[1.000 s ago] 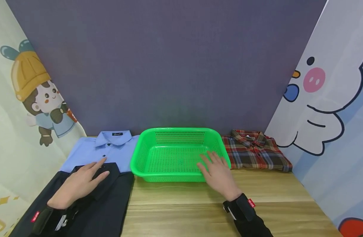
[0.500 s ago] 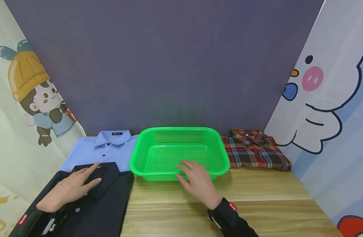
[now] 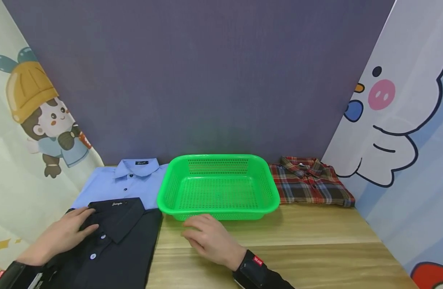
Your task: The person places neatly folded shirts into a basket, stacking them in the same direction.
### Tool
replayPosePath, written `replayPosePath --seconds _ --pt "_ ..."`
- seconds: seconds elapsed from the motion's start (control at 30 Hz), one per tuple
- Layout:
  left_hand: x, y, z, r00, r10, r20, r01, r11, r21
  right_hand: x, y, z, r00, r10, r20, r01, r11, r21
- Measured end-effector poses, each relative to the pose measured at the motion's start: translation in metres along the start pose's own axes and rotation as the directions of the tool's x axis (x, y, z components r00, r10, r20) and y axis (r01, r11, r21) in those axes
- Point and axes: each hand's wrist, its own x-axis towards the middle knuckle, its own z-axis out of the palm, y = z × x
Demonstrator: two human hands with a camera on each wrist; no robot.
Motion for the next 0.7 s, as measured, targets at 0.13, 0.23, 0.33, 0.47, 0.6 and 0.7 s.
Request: replayPosePath --seconds 0.13,0.23,0.33,0.47,0.6,0.7 --pt "-0.004 -0.013 0.004 0.999 -0.019 0.026 0.019 1.0 0.006 0.007 -0.005 0.009 0.989 0.068 0.133 -0.069 0.998 0.0" --pt "-0.006 -0.023 0.006 0.998 -0.038 0.047 0.038 0.999 0.0 0.013 -0.004 0.018 0.958 0.115 0.262 -0.114 0.993 -0.018" --pt "-0.008 -0.032 0.009 0.995 -0.059 0.079 0.06 0.998 -0.012 0.018 -0.004 0.027 0.924 0.139 0.357 -0.127 0.99 -0.056" --pt "-0.01 -0.045 0.012 0.99 -0.085 0.116 0.091 0.994 -0.052 0.025 -0.008 0.035 0.883 0.148 0.445 -0.125 0.989 -0.079" --pt "-0.011 -0.057 0.013 0.978 -0.126 0.164 0.143 0.985 -0.1 0.036 -0.014 0.038 0.834 0.175 0.524 -0.16 0.984 -0.074" --pt "-0.011 -0.065 0.016 0.963 -0.148 0.226 0.177 0.977 -0.115 0.045 -0.018 0.039 0.786 0.217 0.579 -0.211 0.974 -0.078"
